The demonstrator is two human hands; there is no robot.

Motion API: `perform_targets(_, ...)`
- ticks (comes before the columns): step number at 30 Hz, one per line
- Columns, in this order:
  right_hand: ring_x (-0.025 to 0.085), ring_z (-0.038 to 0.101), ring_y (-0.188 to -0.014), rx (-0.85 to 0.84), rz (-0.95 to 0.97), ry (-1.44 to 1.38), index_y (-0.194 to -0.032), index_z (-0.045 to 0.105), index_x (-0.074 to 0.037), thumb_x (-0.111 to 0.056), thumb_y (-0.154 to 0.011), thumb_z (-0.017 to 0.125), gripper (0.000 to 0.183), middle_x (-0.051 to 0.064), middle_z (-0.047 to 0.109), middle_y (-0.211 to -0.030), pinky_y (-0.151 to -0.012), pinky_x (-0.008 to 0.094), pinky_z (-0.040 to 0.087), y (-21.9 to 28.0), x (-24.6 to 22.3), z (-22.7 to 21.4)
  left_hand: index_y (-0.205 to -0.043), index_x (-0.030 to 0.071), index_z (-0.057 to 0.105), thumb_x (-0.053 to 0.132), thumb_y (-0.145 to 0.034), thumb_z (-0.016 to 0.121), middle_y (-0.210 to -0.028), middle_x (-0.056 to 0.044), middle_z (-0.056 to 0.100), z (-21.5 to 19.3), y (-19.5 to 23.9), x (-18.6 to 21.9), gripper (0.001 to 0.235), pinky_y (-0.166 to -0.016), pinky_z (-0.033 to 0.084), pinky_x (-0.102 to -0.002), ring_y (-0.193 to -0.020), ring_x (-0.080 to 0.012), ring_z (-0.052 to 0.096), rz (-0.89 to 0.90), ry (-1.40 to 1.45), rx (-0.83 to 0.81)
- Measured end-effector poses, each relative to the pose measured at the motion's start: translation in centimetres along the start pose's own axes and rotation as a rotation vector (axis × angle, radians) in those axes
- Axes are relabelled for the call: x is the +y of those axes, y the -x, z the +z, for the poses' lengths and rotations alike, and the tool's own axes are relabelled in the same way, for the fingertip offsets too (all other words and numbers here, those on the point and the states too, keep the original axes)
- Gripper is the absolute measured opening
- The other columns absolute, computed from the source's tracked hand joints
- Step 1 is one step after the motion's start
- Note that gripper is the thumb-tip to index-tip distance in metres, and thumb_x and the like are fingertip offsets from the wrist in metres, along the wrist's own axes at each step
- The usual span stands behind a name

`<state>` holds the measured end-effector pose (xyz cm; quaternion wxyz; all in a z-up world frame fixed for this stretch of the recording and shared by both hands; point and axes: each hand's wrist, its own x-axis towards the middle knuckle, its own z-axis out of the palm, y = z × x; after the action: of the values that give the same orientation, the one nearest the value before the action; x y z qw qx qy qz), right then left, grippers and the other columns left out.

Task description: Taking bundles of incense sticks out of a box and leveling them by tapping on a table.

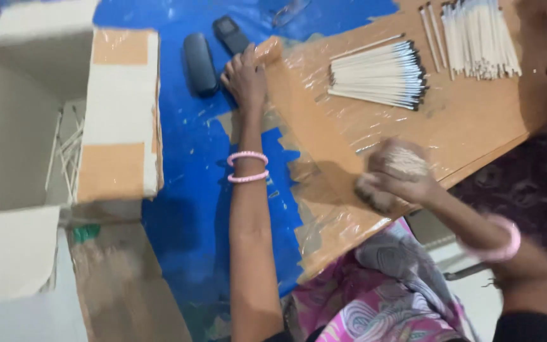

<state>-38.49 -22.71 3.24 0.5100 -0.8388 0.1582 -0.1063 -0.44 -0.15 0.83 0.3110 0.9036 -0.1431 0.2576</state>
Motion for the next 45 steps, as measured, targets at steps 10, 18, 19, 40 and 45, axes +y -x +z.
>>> perform_targets(10,0.019,0.063,-0.083,0.209,-0.881,-0.374,-0.12,0.059,0.005,-0.016,-0.092,0.083,0.042,0.012,0.064,-0.098,-0.071,0.035,0.054,-21.8,-15.8,15.5,-0.136,0.032,0.063,0.033,-0.088,0.072,-0.128,-0.003,0.065,-0.2,0.3,-0.3,0.049,-0.104,0.034,-0.055,-0.124,-0.0286,0.053,0.045,-0.076,-0.031)
perform_targets(18,0.033,0.061,-0.089,-0.137,-1.042,0.415,-0.103,0.058,-0.008,-0.016,-0.085,0.077,0.027,0.011,0.062,-0.1,-0.081,0.045,0.051,-5.9,-8.7,7.1,-0.136,0.032,0.063,0.035,-0.085,0.074,-0.128,-0.002,0.066,-0.9,0.6,0.8,0.052,-0.105,0.035,-0.054,-0.124,-0.0276,0.054,0.017,-0.067,-0.021)
perform_targets(19,0.031,0.06,-0.088,-0.472,-0.74,0.269,-0.098,0.062,-0.012,-0.021,-0.088,0.075,0.019,0.01,0.063,-0.093,-0.083,0.045,0.051,0.0,-9.2,4.3,-0.136,0.033,0.062,0.034,-0.084,0.074,-0.129,-0.002,0.066,-1.0,0.8,0.7,0.053,-0.104,0.036,-0.054,-0.124,-0.0273,0.054,-0.014,-0.076,-0.034)
perform_targets(40,0.02,0.065,-0.076,-0.319,-0.227,-0.282,-0.094,0.058,-0.01,-0.002,-0.088,0.079,0.024,0.004,0.062,-0.078,-0.079,0.044,0.056,1.5,-10.9,-4.4,-0.137,0.031,0.062,0.034,-0.085,0.079,-0.129,-0.003,0.065,0.1,0.0,-0.5,0.054,-0.103,0.034,-0.053,-0.123,-0.0293,0.054,0.018,-0.027,-0.025)
perform_targets(45,0.016,0.064,-0.073,-0.109,-0.461,-0.636,-0.096,0.049,-0.013,-0.002,-0.095,0.078,0.031,0.003,0.061,-0.074,-0.089,0.039,0.056,2.8,-6.6,-2.9,-0.138,0.029,0.061,0.033,-0.087,0.08,-0.129,-0.003,0.065,0.3,1.1,-1.1,0.054,-0.103,0.035,-0.052,-0.123,-0.0296,0.054,0.043,-0.017,0.011)
